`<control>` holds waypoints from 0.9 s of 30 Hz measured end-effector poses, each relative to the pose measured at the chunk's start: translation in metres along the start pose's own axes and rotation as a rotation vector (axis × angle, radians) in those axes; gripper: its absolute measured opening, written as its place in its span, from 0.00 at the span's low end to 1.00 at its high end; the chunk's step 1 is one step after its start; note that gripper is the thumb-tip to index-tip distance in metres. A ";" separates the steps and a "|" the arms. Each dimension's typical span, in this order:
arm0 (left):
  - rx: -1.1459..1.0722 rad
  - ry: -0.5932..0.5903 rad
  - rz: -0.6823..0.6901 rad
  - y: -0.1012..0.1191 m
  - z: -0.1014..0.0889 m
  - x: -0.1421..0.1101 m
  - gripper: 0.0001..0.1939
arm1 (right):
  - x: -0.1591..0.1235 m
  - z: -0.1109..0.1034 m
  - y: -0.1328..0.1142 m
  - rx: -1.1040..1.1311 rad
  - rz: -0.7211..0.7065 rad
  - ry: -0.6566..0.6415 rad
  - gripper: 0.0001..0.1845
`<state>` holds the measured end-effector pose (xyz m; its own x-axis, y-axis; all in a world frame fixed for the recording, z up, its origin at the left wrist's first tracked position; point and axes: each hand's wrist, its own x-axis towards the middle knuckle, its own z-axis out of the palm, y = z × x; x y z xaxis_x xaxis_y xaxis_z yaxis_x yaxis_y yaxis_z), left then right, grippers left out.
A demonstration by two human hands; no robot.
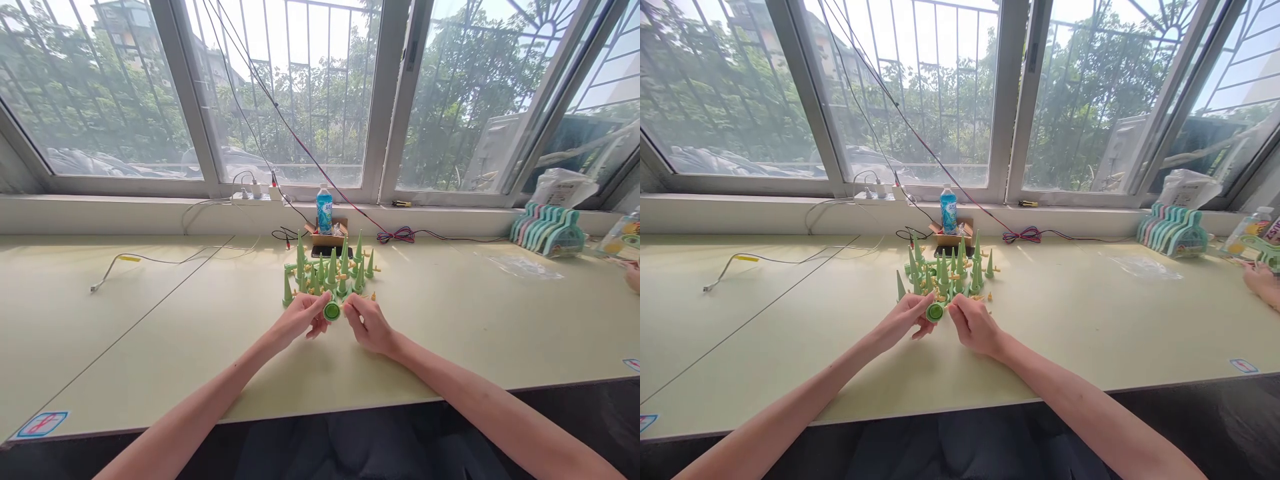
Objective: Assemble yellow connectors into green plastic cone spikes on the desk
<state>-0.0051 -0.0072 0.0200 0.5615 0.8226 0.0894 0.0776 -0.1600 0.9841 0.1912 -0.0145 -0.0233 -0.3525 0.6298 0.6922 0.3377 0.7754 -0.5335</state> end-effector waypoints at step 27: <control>0.345 0.141 0.295 -0.002 0.003 -0.005 0.19 | 0.001 0.001 0.004 0.042 0.004 0.003 0.15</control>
<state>-0.0054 -0.0129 0.0169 0.4855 0.7768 0.4010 0.2139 -0.5503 0.8071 0.1910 -0.0106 -0.0248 -0.3484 0.6331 0.6913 0.3023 0.7739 -0.5564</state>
